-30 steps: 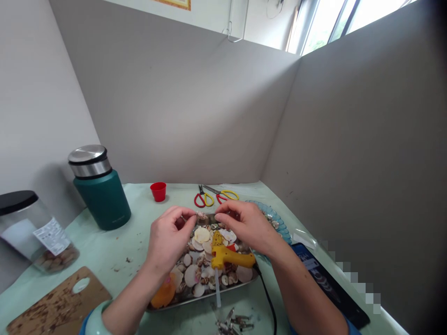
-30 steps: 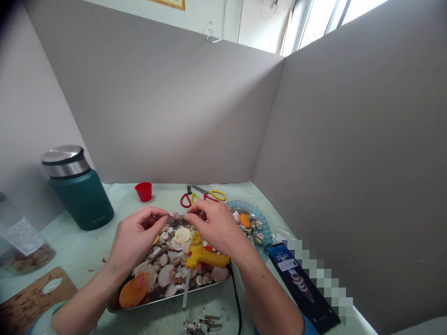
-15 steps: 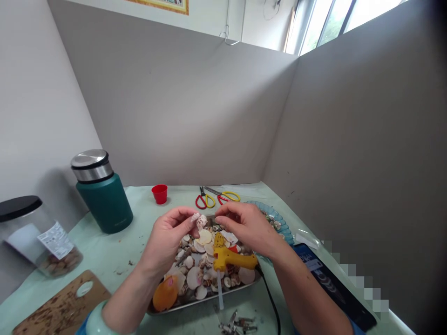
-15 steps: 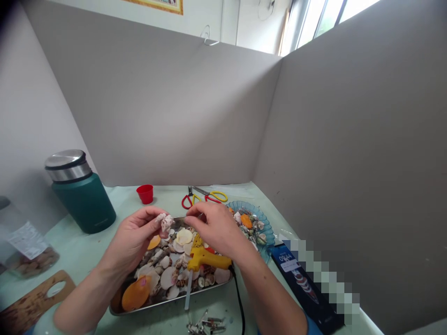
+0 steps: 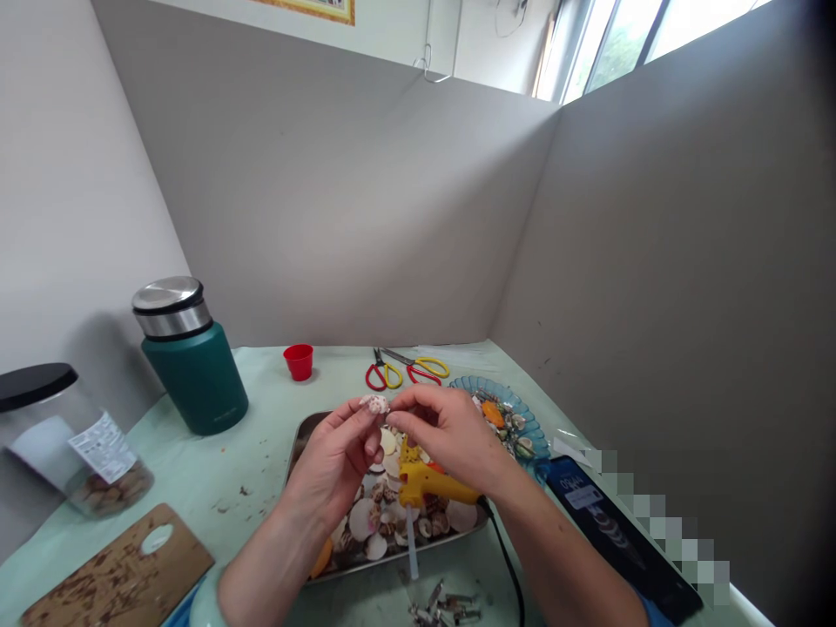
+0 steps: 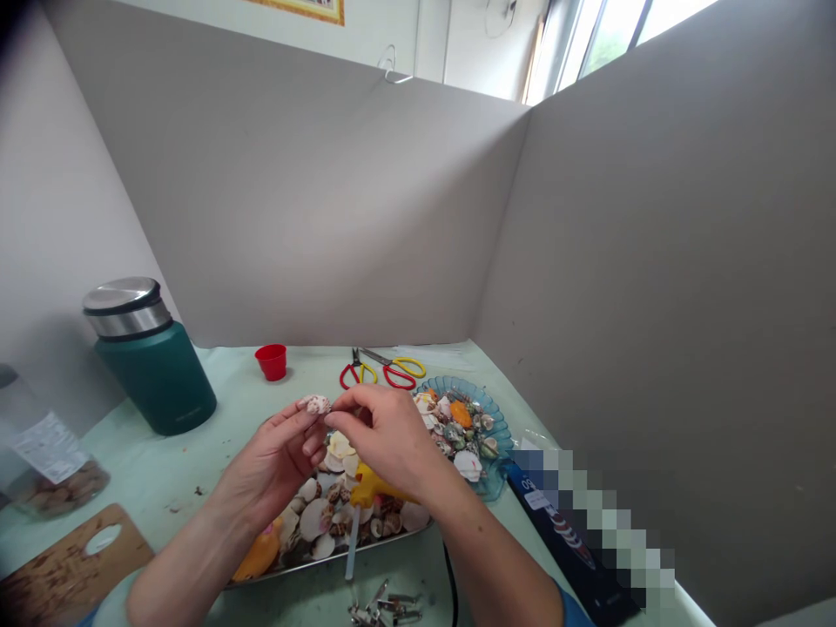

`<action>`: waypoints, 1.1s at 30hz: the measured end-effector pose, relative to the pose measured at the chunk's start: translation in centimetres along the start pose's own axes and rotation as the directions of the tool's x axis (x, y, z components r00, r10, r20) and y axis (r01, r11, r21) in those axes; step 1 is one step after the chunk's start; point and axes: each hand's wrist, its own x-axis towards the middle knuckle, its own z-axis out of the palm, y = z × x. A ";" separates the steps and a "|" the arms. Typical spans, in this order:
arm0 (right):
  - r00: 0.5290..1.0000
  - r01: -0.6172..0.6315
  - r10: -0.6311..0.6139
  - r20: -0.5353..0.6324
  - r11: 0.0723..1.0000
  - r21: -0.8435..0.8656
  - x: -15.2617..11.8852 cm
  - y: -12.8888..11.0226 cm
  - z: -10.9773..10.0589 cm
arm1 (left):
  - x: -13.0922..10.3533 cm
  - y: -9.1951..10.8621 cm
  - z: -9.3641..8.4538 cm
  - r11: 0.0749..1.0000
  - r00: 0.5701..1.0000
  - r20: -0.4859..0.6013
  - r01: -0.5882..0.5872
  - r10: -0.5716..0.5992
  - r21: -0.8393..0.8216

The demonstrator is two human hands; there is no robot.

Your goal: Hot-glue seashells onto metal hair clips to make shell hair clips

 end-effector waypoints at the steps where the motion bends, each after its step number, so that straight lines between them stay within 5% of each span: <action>1: 1.000 0.001 -0.001 -0.001 1.000 -0.001 0.0 0.1 0.0 | 0.0 0.0 0.1 1.000 1.000 -0.002 0.002 -0.002 0.001; 21: 0.982 -0.180 0.167 0.094 0.970 0.162 0.3 0.5 0.0 | -0.3 -0.3 0.0 0.998 1.000 -0.024 0.002 0.000 0.068; 33: 0.986 -0.148 0.128 0.103 0.966 0.212 0.5 1.1 -0.1 | -0.6 -0.2 0.3 0.962 0.987 -0.096 -0.097 0.126 0.255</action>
